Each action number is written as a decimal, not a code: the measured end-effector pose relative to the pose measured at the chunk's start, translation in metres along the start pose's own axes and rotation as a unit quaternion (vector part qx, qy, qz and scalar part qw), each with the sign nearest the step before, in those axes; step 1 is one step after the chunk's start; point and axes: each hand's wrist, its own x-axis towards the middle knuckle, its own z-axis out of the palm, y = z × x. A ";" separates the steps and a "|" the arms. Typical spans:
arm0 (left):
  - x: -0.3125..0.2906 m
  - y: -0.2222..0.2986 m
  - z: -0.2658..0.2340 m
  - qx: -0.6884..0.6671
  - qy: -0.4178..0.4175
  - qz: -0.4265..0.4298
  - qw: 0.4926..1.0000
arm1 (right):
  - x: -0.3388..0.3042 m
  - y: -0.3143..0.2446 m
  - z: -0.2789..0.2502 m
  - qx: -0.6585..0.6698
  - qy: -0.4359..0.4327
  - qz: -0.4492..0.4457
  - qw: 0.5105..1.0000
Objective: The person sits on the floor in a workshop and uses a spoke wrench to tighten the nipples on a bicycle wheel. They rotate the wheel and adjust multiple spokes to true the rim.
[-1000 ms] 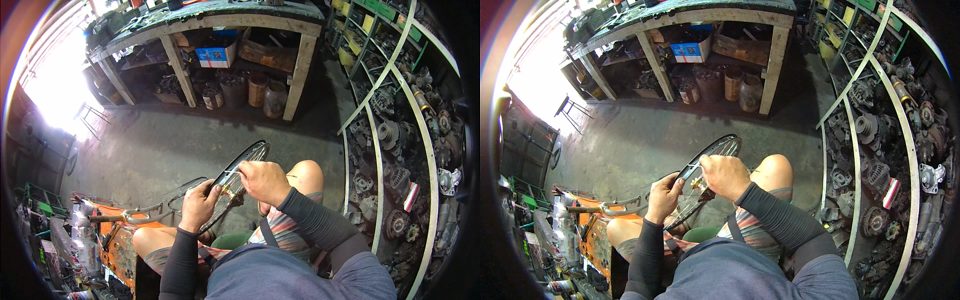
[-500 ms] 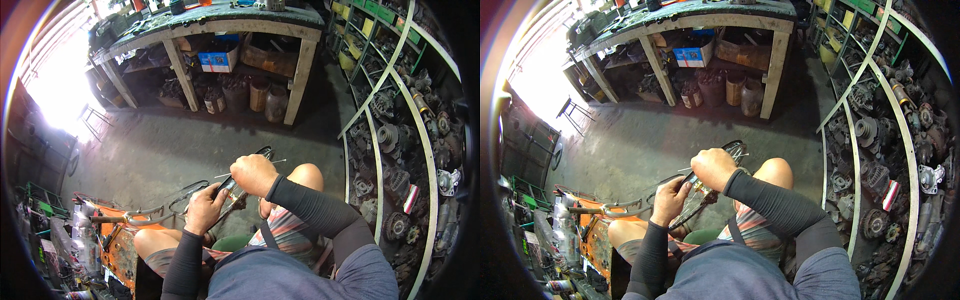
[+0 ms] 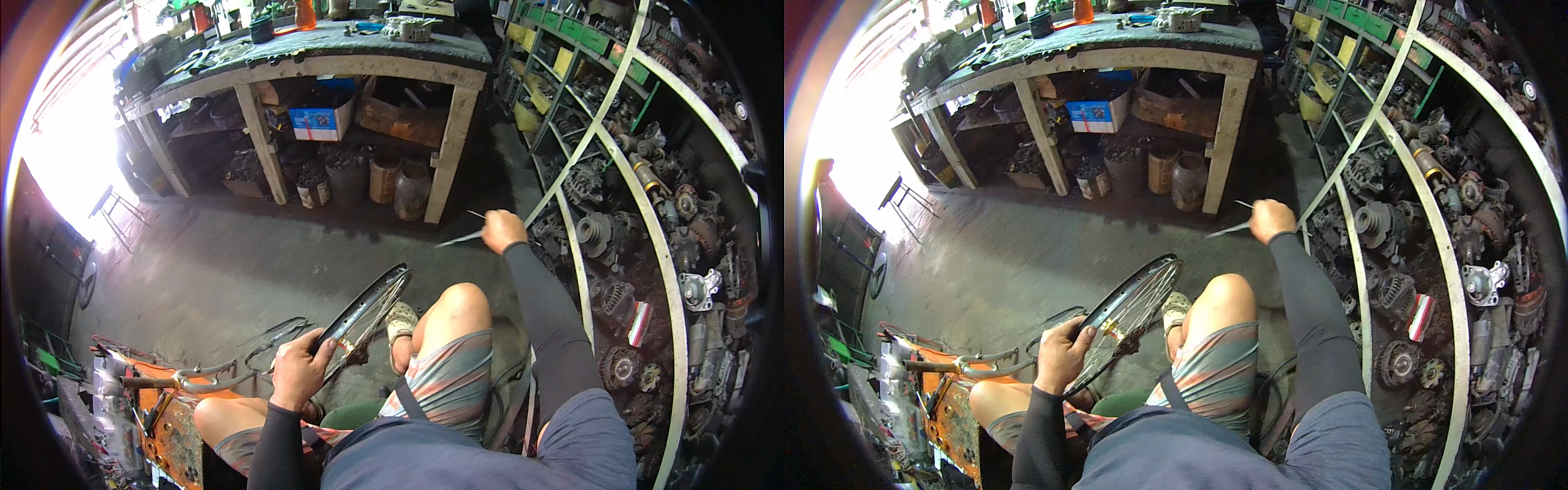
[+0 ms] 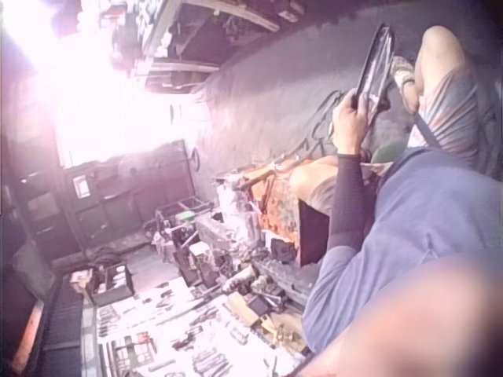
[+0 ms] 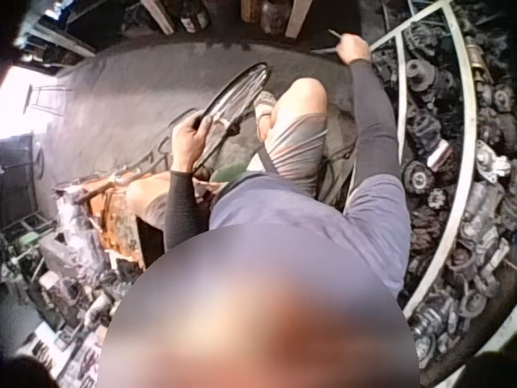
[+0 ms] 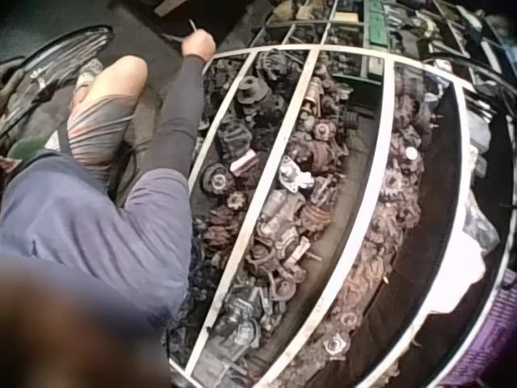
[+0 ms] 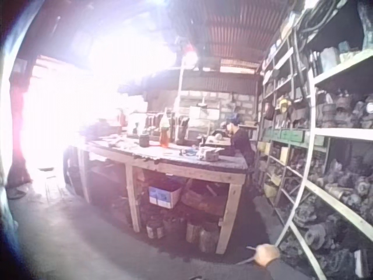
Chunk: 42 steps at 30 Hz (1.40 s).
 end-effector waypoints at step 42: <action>0.000 0.006 0.001 0.044 -0.005 0.018 0.999 | -0.136 -0.243 -0.114 0.177 -0.076 -0.367 0.910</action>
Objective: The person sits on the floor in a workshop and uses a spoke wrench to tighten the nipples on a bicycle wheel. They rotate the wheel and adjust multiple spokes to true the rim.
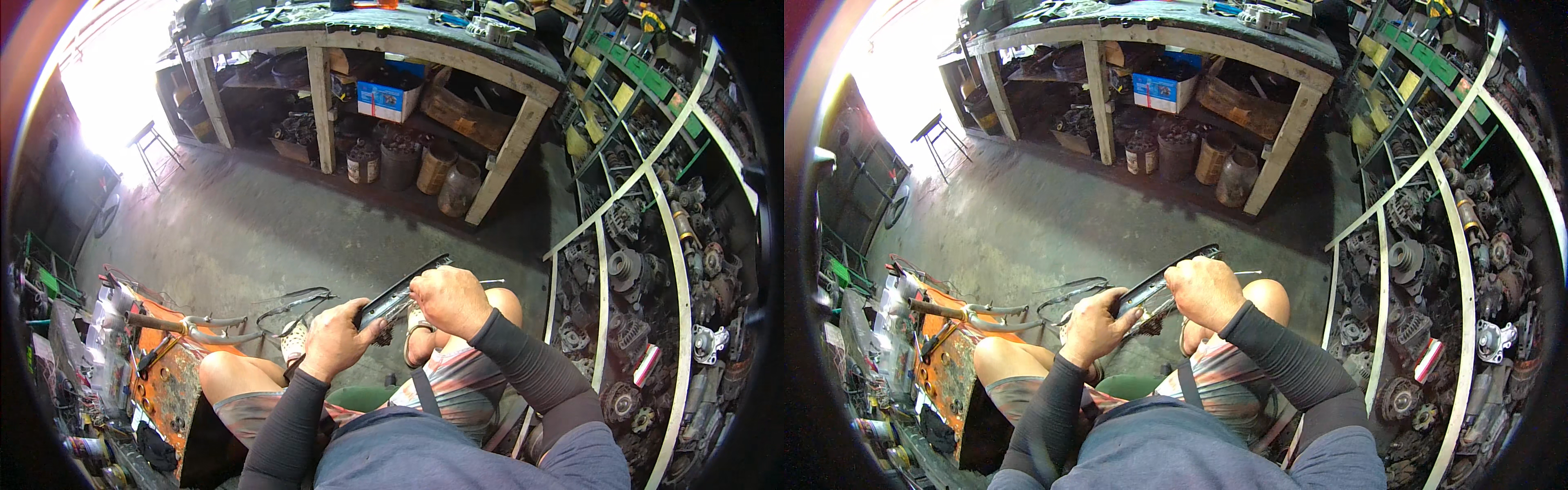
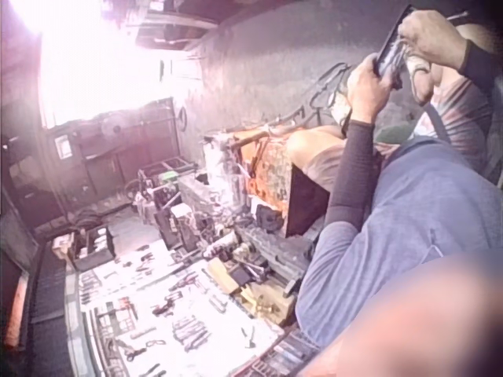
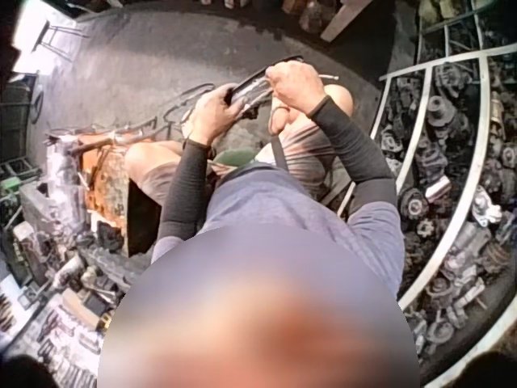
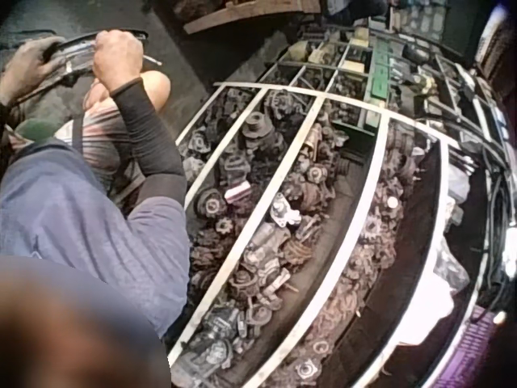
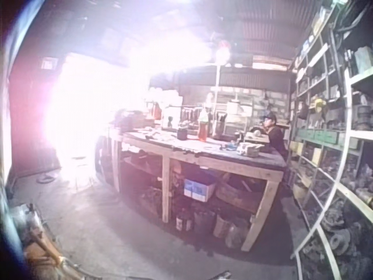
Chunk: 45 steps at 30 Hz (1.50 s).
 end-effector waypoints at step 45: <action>0.027 0.014 -0.022 0.167 -0.055 0.108 0.978 | -0.025 0.009 0.033 0.040 0.160 -0.028 0.986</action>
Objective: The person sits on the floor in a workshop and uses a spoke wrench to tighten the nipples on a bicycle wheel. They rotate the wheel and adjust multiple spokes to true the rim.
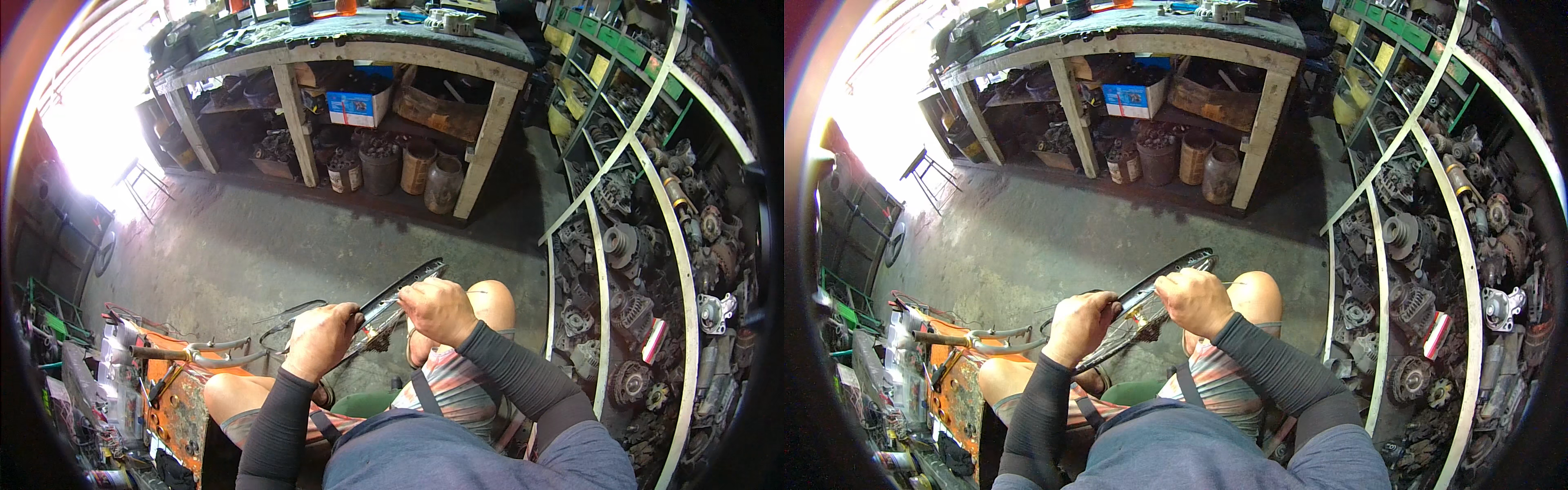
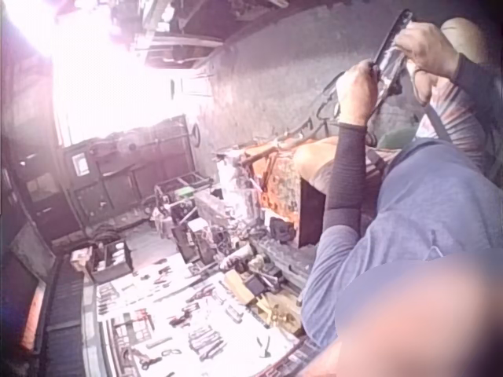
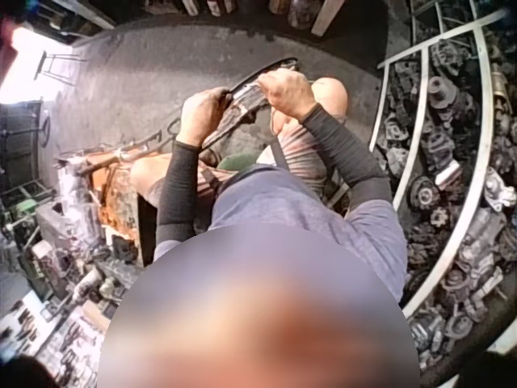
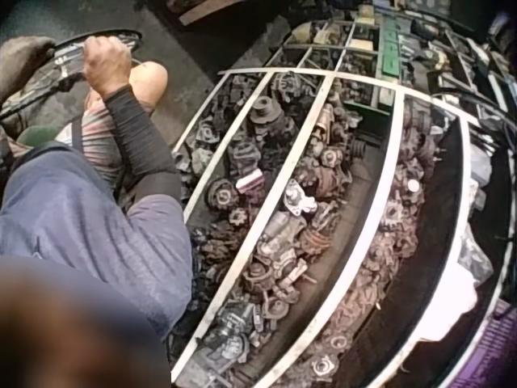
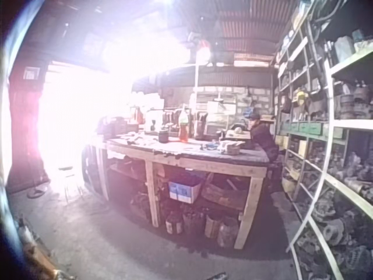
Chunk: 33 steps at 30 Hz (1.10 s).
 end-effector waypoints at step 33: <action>0.057 0.009 -0.022 -0.015 -0.091 0.063 0.994 | 0.003 -0.002 0.007 0.031 -0.003 0.000 1.000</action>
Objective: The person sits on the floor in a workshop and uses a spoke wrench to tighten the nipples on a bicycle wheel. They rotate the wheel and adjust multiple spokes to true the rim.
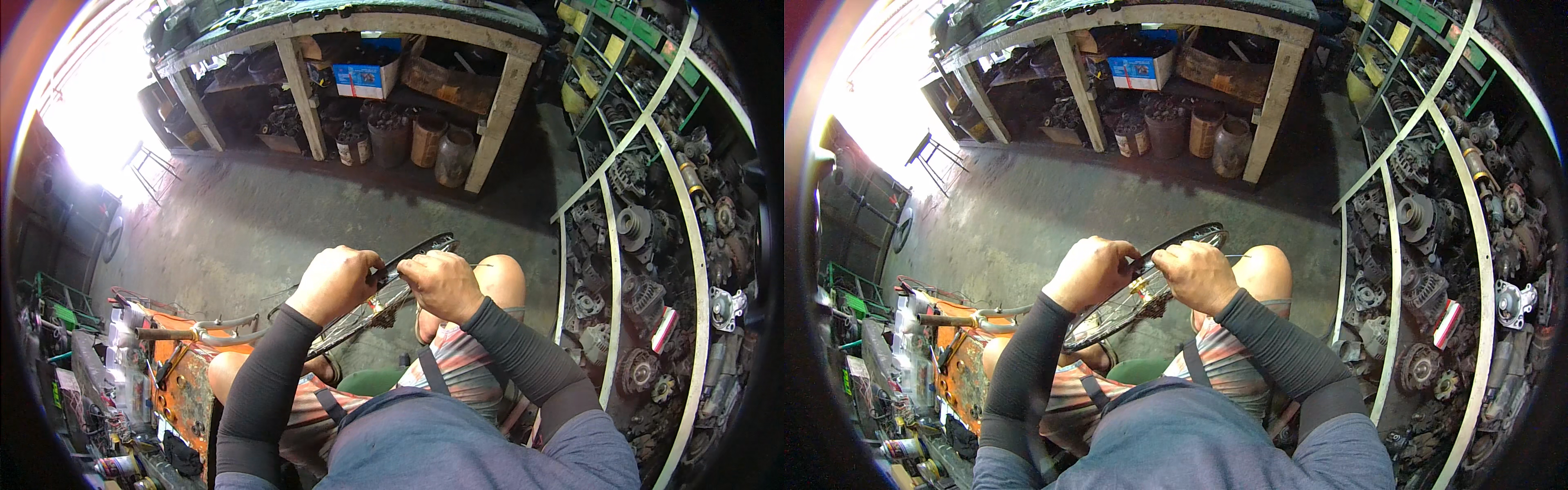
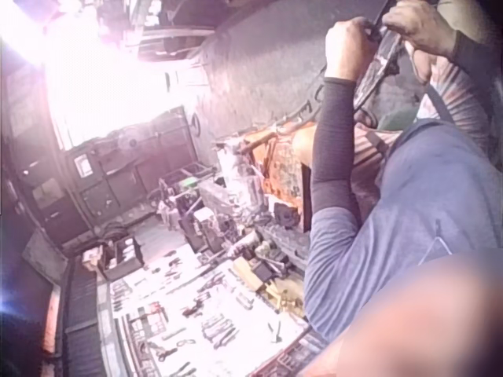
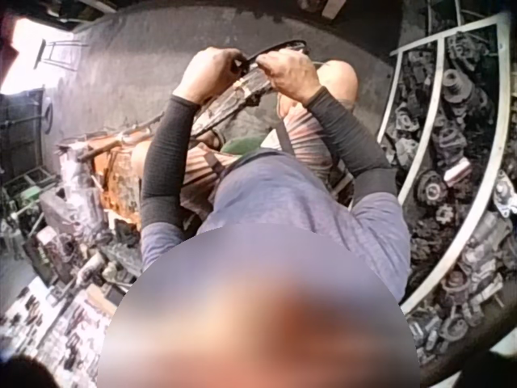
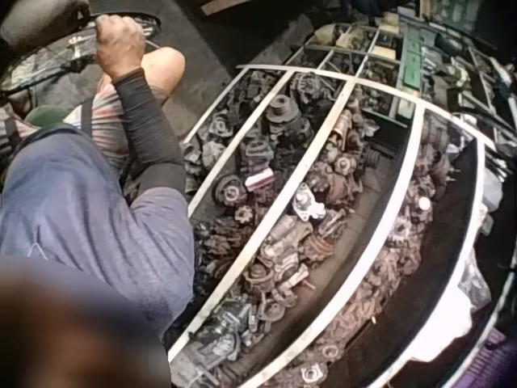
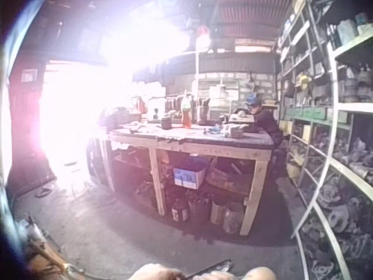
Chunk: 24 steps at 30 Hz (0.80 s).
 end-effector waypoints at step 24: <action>-0.030 -0.027 0.041 -0.311 0.047 -0.088 0.945 | 0.012 0.011 -0.001 0.071 -0.023 -0.004 0.997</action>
